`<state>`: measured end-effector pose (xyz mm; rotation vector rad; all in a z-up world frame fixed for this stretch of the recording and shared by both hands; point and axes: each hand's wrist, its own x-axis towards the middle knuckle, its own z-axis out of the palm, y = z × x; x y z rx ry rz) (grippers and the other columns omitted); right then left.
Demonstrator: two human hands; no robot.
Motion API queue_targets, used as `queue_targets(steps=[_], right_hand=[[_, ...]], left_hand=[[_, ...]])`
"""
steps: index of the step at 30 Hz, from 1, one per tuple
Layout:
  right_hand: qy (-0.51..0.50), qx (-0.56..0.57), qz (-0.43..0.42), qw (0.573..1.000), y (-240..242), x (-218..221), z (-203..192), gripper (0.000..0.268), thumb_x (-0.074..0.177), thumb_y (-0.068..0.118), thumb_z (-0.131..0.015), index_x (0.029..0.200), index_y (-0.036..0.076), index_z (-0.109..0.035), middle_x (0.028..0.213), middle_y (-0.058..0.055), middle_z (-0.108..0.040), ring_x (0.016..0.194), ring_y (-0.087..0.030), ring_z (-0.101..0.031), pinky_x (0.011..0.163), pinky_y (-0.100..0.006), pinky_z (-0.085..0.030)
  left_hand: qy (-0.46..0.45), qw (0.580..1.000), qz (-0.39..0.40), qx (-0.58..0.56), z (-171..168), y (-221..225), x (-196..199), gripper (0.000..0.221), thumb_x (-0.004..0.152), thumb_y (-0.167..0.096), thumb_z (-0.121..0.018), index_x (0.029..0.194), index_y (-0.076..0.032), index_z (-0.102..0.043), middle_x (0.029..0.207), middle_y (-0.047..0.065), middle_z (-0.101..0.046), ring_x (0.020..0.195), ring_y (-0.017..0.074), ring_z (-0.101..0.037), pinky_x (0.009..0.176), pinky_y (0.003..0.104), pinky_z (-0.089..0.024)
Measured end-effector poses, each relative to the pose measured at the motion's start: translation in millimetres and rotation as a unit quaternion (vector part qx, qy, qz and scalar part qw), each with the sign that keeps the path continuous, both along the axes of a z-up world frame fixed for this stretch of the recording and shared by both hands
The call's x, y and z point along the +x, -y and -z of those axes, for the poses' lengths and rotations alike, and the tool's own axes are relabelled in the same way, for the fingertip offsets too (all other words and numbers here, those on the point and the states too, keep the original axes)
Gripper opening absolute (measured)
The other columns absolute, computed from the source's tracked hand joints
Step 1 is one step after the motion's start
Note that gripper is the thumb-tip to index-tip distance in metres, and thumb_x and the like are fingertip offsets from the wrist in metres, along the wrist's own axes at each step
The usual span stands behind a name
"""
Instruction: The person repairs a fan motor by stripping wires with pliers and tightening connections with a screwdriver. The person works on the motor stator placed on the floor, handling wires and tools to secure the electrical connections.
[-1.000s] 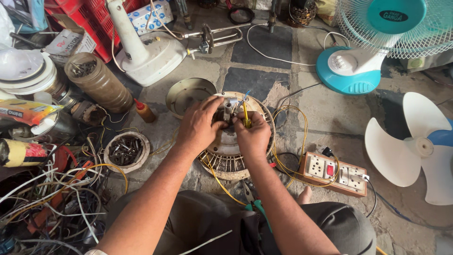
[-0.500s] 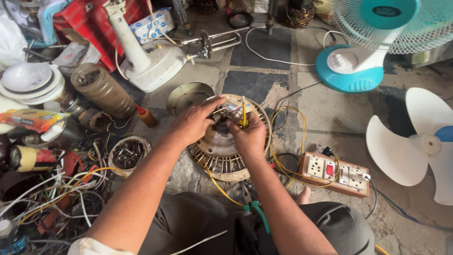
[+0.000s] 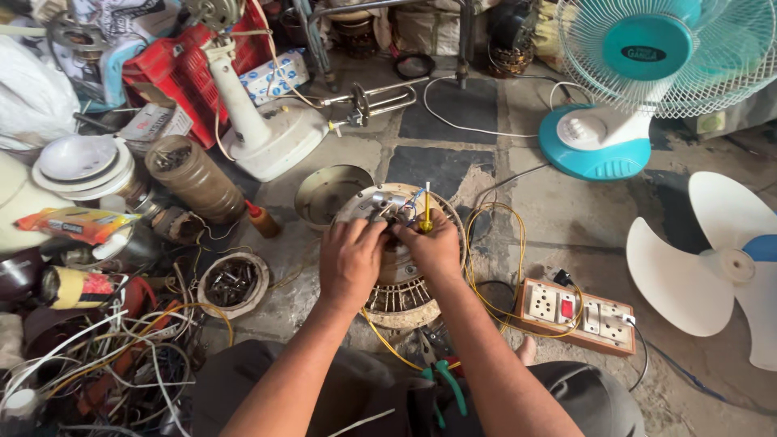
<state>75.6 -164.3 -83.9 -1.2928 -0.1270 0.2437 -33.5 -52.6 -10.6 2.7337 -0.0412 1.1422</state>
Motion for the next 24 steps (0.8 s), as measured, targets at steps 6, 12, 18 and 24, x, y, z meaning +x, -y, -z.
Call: queue_targets(steps=[6,12,18,24], right_hand=[[-0.024,0.010,-0.024,0.999,5.1,-1.5,-13.8,0.020,0.080,-0.002,-0.081,0.088,0.008,-0.065,0.074,0.004,-0.062,0.063,-0.004,-0.056,0.058,-0.024,-0.050],[-0.019,0.022,-0.037,0.999,5.5,-0.1,-14.4,0.022,0.081,-0.001,-0.083,0.088,0.007,-0.063,0.074,0.005,-0.060,0.062,-0.003,-0.055,0.055,-0.022,-0.048],[-0.069,-0.055,-0.054,0.995,12.4,-3.6,-32.4,0.032,0.080,0.003,-0.084,0.080,0.012,-0.054,0.060,0.003,-0.056,0.045,-0.006,-0.046,0.039,-0.024,-0.036],[-0.064,-0.052,-0.050,0.995,11.0,-3.7,-32.2,0.032,0.078,0.003,-0.085,0.078,0.012,-0.054,0.060,0.003,-0.060,0.045,-0.005,-0.051,0.040,-0.023,-0.041]], left_hand=[[-0.061,0.987,-0.003,0.147,2.1,-8.9,8.7,0.023,0.089,-0.018,-0.065,0.110,-0.013,-0.074,0.095,0.001,-0.062,0.094,0.0239,-0.059,0.082,0.043,-0.047],[-0.110,0.973,-0.025,0.202,9.8,-13.5,18.7,0.014,0.091,-0.017,-0.066,0.102,-0.011,-0.072,0.096,0.003,-0.063,0.097,0.0213,-0.060,0.086,0.041,-0.048],[-0.156,0.934,-0.117,-0.298,23.1,14.7,16.5,0.009,0.092,-0.017,-0.076,0.101,-0.014,-0.073,0.089,0.002,-0.065,0.086,0.0203,-0.063,0.079,0.038,-0.051],[-0.041,0.997,-0.041,-0.057,23.4,1.4,2.0,0.028,0.085,-0.012,-0.080,0.110,-0.011,-0.068,0.099,0.007,-0.062,0.094,0.0292,-0.061,0.082,0.043,-0.048]])
